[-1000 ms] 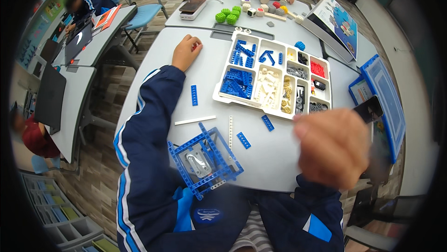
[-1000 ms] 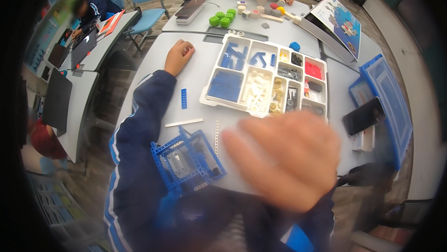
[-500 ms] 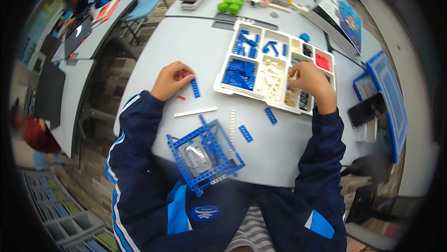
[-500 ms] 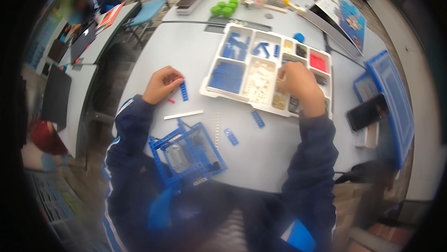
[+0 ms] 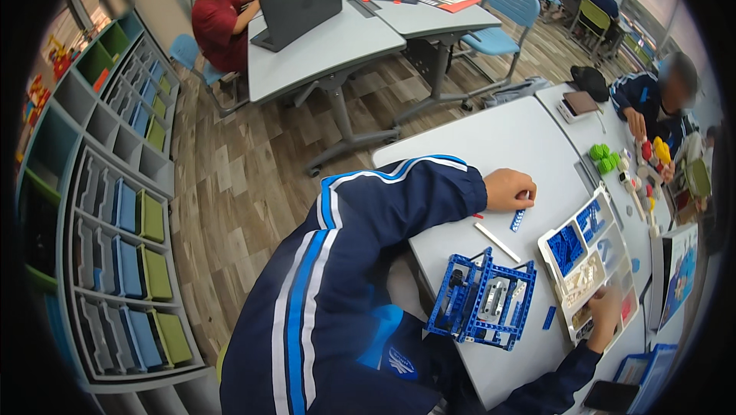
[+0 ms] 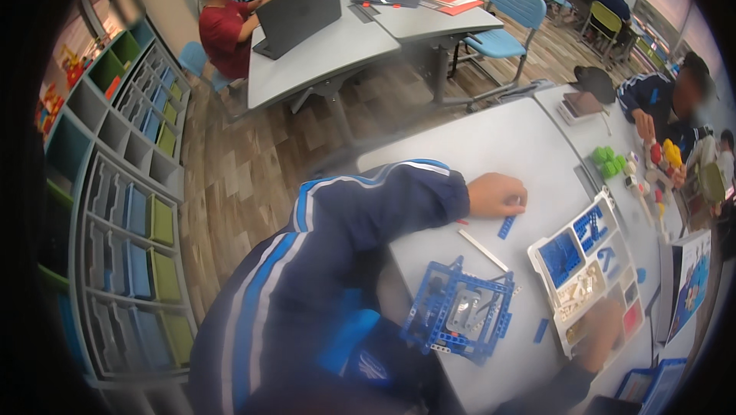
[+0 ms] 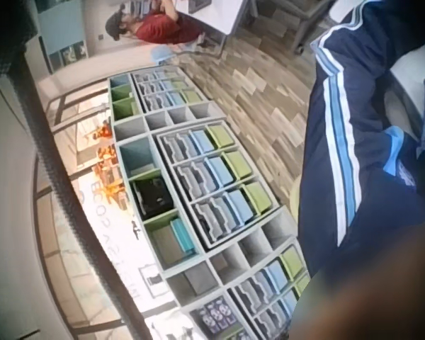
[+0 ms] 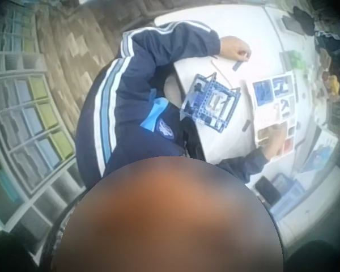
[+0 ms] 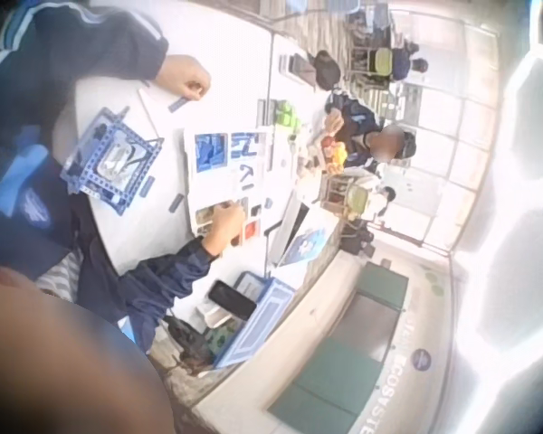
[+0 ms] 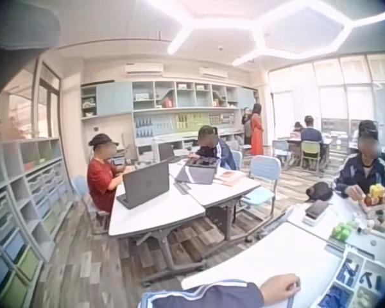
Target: The person assembles a small robot frame using blue and white plastic beams, connectors, and pins. They repeatedly pick parts from a compartmentalized tray, attach them to the frame, and adjust the structure while seated at a table.
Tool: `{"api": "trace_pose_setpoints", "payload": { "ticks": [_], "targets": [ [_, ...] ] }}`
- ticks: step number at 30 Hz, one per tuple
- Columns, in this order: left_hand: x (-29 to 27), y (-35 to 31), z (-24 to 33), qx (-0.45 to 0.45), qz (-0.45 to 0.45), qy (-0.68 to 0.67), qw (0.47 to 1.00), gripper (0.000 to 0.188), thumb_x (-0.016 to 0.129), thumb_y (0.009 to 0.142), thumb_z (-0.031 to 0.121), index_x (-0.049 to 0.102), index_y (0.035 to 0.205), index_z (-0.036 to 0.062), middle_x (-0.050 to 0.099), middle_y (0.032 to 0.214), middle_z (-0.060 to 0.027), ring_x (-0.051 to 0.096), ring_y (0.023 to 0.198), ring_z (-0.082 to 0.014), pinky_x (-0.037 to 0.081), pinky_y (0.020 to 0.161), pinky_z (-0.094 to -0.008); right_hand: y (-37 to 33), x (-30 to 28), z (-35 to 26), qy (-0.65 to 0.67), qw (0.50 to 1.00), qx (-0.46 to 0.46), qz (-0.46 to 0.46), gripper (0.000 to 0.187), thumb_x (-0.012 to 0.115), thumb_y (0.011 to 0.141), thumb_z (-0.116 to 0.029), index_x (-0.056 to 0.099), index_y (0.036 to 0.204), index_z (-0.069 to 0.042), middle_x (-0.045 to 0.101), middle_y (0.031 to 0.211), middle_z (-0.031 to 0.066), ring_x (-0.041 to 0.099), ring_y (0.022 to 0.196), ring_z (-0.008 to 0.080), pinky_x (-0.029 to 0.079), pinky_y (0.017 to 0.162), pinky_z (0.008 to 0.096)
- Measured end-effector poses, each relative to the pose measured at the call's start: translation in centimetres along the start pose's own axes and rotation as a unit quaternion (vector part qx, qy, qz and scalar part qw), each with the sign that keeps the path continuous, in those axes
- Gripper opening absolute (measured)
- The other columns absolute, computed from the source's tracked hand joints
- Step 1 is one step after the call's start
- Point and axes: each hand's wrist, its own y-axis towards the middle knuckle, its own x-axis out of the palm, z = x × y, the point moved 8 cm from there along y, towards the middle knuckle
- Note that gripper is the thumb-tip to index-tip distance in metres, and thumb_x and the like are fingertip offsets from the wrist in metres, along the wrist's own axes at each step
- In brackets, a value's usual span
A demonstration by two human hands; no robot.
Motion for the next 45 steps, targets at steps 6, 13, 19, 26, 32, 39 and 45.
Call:
{"api": "trace_pose_setpoints", "payload": {
  "ticks": [6,13,19,26,32,39,45],
  "targets": [
    [-0.2,0.1,0.0,-0.005,-0.007,-0.036,0.999,0.013,0.069,0.087,0.025,0.07,0.089,0.012,0.065,0.076,-0.0053,0.064,0.072,-0.0259,0.049,0.067,-0.0388,-1.0,-2.3,-2.4,-0.002,0.988,-0.108,0.111,0.016,0.073,0.066,-0.001,0.074,0.081,0.005,0.07,0.065,0.0171,0.068,0.056,0.0241,0.049,0.056,0.0367],
    [-0.2,0.2,-0.1,0.003,0.012,-0.044,0.999,0.012,0.066,0.082,0.023,0.072,0.084,0.0117,0.067,0.076,-0.0049,0.066,0.072,-0.0246,0.051,0.066,-0.0396,-2.3,-4.7,-3.1,0.18,0.972,-0.084,0.129,0.018,0.075,0.068,0.002,0.074,0.085,0.006,0.069,0.065,0.0153,0.065,0.056,0.0194,0.048,0.056,0.031],
    [-0.3,0.3,-0.1,0.008,0.022,-0.042,0.999,0.012,0.065,0.082,0.022,0.073,0.082,0.0126,0.067,0.073,-0.0044,0.066,0.07,-0.0247,0.051,0.065,-0.04,-2.8,-5.1,-4.5,0.215,0.973,-0.065,0.054,0.016,0.076,0.07,0.001,0.073,0.085,0.006,0.069,0.068,0.0138,0.064,0.059,0.0177,0.047,0.056,0.0303],
    [-0.3,0.3,-0.1,0.005,0.019,-0.028,0.999,0.012,0.065,0.081,0.022,0.073,0.082,0.0133,0.068,0.074,-0.0044,0.067,0.072,-0.0242,0.051,0.065,-0.0401,-3.0,-5.1,-4.1,0.2,0.974,-0.088,0.067,0.02,0.078,0.071,-0.002,0.072,0.087,0.008,0.069,0.071,0.0138,0.065,0.062,0.0206,0.048,0.059,0.0315],
    [-0.3,0.2,-0.2,0.007,0.018,-0.033,0.999,0.012,0.065,0.081,0.022,0.073,0.083,0.0134,0.068,0.074,-0.0046,0.067,0.071,-0.0242,0.051,0.065,-0.04,-2.6,-3.7,-2.0,0.182,0.973,-0.099,0.102,0.025,0.077,0.074,-0.004,0.069,0.095,0.007,0.069,0.082,0.0153,0.066,0.071,0.0224,0.051,0.067,0.032],
    [0.0,0.3,-0.6,-0.001,0.009,-0.038,0.999,0.012,0.065,0.081,0.022,0.073,0.083,0.0132,0.068,0.074,-0.0046,0.066,0.071,-0.0245,0.051,0.065,-0.0402,-2.1,-3.0,-1.4,0.149,0.98,-0.088,0.1,0.022,0.071,0.075,0.001,0.069,0.096,0.007,0.068,0.08,0.0155,0.066,0.07,0.0222,0.05,0.066,0.0327],
    [0.0,0.5,-0.7,0.016,0.03,-0.015,0.999,0.013,0.065,0.081,0.022,0.074,0.083,0.0126,0.068,0.074,-0.0051,0.067,0.071,-0.0251,0.051,0.066,-0.0404,-2.2,-3.4,-2.0,0.144,0.979,-0.074,0.125,0.021,0.07,0.076,0.0,0.069,0.096,0.007,0.068,0.077,0.0152,0.066,0.068,0.0245,0.051,0.065,0.0335]
  ]
}}
